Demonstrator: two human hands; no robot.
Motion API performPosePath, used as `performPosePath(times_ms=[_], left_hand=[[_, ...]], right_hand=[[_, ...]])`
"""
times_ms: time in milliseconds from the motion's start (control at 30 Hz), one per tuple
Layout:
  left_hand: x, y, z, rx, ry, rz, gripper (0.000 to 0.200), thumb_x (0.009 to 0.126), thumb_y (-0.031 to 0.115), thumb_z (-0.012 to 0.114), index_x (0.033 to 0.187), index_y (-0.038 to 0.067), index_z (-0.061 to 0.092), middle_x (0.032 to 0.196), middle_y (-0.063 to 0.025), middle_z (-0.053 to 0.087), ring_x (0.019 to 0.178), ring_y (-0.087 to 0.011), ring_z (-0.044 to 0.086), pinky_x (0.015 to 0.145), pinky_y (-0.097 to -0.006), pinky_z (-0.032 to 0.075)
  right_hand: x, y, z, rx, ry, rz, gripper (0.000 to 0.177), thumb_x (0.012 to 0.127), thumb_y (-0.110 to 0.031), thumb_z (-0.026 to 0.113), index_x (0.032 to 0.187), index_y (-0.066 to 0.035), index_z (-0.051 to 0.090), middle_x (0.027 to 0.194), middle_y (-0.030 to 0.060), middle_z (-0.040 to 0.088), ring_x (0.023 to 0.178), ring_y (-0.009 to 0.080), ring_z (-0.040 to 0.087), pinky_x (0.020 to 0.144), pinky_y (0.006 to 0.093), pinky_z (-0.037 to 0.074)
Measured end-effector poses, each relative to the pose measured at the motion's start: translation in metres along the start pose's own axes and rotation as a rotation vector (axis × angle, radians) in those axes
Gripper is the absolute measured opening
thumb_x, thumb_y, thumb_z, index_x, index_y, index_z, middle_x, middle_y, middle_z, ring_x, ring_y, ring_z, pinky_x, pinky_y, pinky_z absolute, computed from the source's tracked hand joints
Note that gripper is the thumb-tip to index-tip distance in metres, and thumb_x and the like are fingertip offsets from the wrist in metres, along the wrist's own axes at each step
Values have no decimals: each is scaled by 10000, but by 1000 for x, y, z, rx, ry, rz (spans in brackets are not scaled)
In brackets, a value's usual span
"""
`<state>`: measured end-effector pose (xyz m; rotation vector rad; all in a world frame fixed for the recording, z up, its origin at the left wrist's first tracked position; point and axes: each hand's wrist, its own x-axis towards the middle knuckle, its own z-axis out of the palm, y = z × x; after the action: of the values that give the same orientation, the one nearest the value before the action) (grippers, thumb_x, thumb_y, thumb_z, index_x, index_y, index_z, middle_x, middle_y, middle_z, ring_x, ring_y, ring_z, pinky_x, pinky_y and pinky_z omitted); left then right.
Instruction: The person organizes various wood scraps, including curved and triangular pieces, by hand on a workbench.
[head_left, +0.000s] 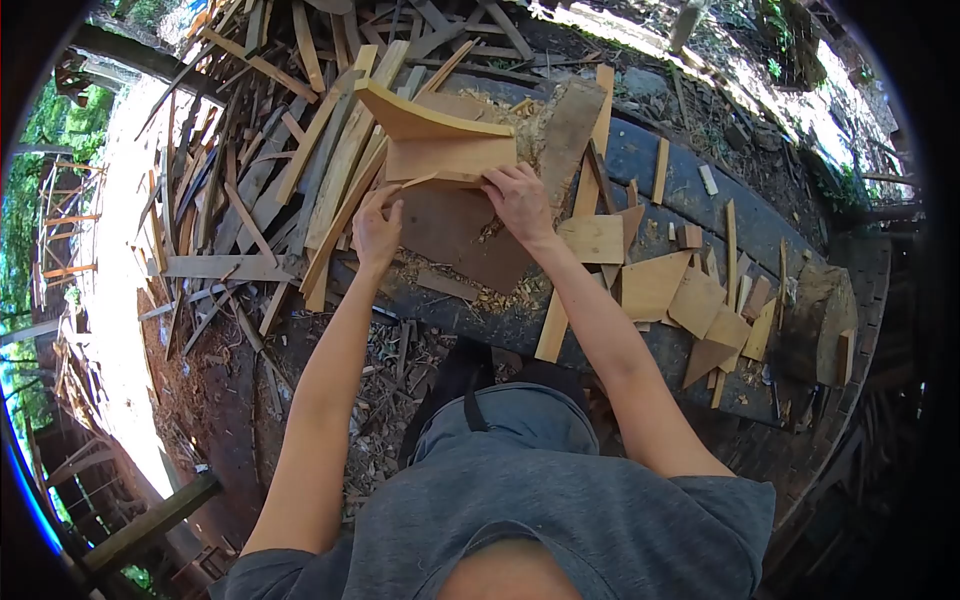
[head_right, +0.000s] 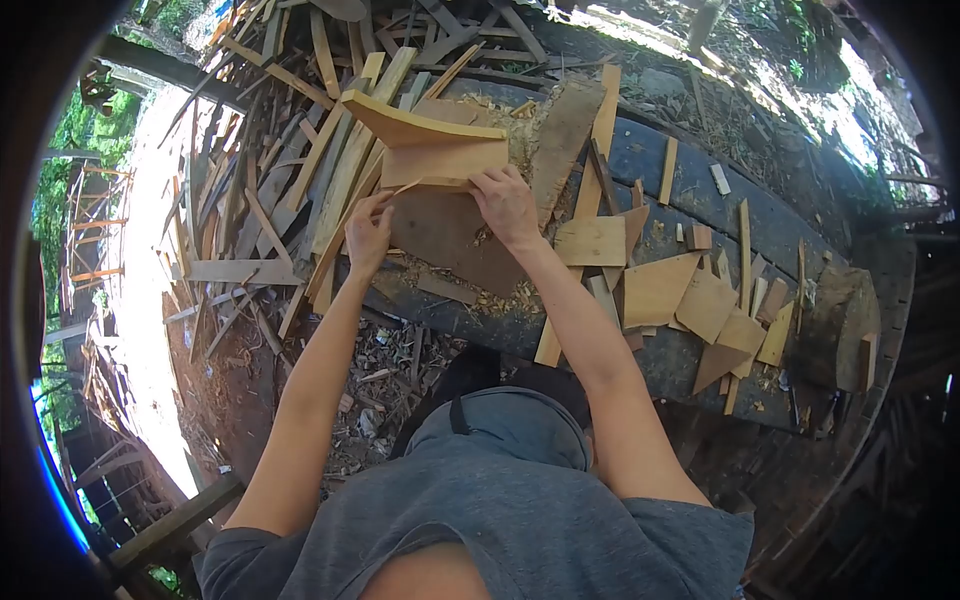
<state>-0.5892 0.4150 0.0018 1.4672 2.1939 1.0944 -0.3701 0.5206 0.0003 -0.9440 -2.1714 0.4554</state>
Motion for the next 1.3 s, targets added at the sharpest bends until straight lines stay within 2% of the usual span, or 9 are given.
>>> performPosePath(times_ms=[67, 133, 233, 333, 533, 767, 1000, 1167, 1300], left_hand=[[-1, -25, -1, -74, 10, -71, 228, 845, 105, 593, 1065, 77, 646, 1013, -115, 649, 824, -254, 651, 760, -358, 487], [-1, -47, -4, -37, -33, -192, 258, 892, 92, 557, 1137, 48, 622, 1021, -96, 655, 851, -172, 647, 688, -298, 527], [13, -57, -10, -181, -206, -421, 314, 931, 125, 501, 1227, 38, 558, 1113, -126, 622, 877, -190, 642, 731, -299, 528], [23, -53, -5, -460, -155, -464, 374, 974, 187, 437, 1310, 28, 470, 1145, -145, 592, 896, -221, 638, 786, -303, 525], [44, -43, 1, -760, -198, -665, 345, 979, 168, 428, 1253, -27, 507, 1056, -150, 610, 862, -230, 648, 795, -333, 544], [49, -51, 10, -796, -314, -646, 313, 976, 174, 448, 1151, -61, 558, 1029, -131, 618, 859, -219, 641, 805, -333, 546], [25, -37, -6, -876, -232, -764, 315, 957, 218, 503, 1128, -35, 582, 1006, -119, 619, 895, -206, 633, 786, -322, 549], [-1, -28, -20, -777, -384, -652, 309, 908, 226, 607, 1107, -11, 594, 960, -84, 631, 878, -179, 637, 760, -296, 554], [-7, -11, -19, -780, -396, -641, 278, 889, 231, 642, 1068, 23, 595, 936, -54, 627, 871, -147, 629, 778, -287, 556]], right_hand=[[2, -1, 1, -21, -9, 22, 166, 740, -95, 680, 900, -76, 642, 850, 53, 630, 811, 275, 561, 733, 358, 489], [4, -2, 1, -25, -20, 18, 167, 742, -95, 680, 903, -75, 641, 854, 55, 631, 813, 276, 562, 729, 360, 489], [8, -4, 3, -30, -27, 16, 173, 745, -95, 680, 912, -76, 640, 861, 57, 633, 812, 277, 563, 721, 364, 488], [11, -11, 9, -24, -30, 5, 174, 750, -91, 678, 919, -76, 640, 865, 57, 634, 804, 278, 564, 713, 366, 488], [8, -24, 21, -40, -21, -5, 187, 756, -82, 680, 938, -76, 636, 889, 59, 635, 789, 275, 568, 702, 358, 489], [-2, -21, 27, -46, 43, -26, 238, 742, -71, 694, 972, -74, 635, 909, 49, 627, 803, 251, 562, 707, 342, 494], [-9, -32, 17, 68, -9, 56, 217, 755, -72, 684, 966, -57, 633, 895, 63, 623, 819, 261, 562, 730, 349, 488], [-30, -29, -2, 308, -151, 371, 203, 801, -126, 661, 981, -38, 628, 874, 104, 618, 820, 282, 574, 729, 345, 481], [-50, -25, -16, 423, -229, 492, 213, 819, -142, 651, 997, -28, 619, 879, 112, 627, 798, 261, 607, 719, 338, 488]])
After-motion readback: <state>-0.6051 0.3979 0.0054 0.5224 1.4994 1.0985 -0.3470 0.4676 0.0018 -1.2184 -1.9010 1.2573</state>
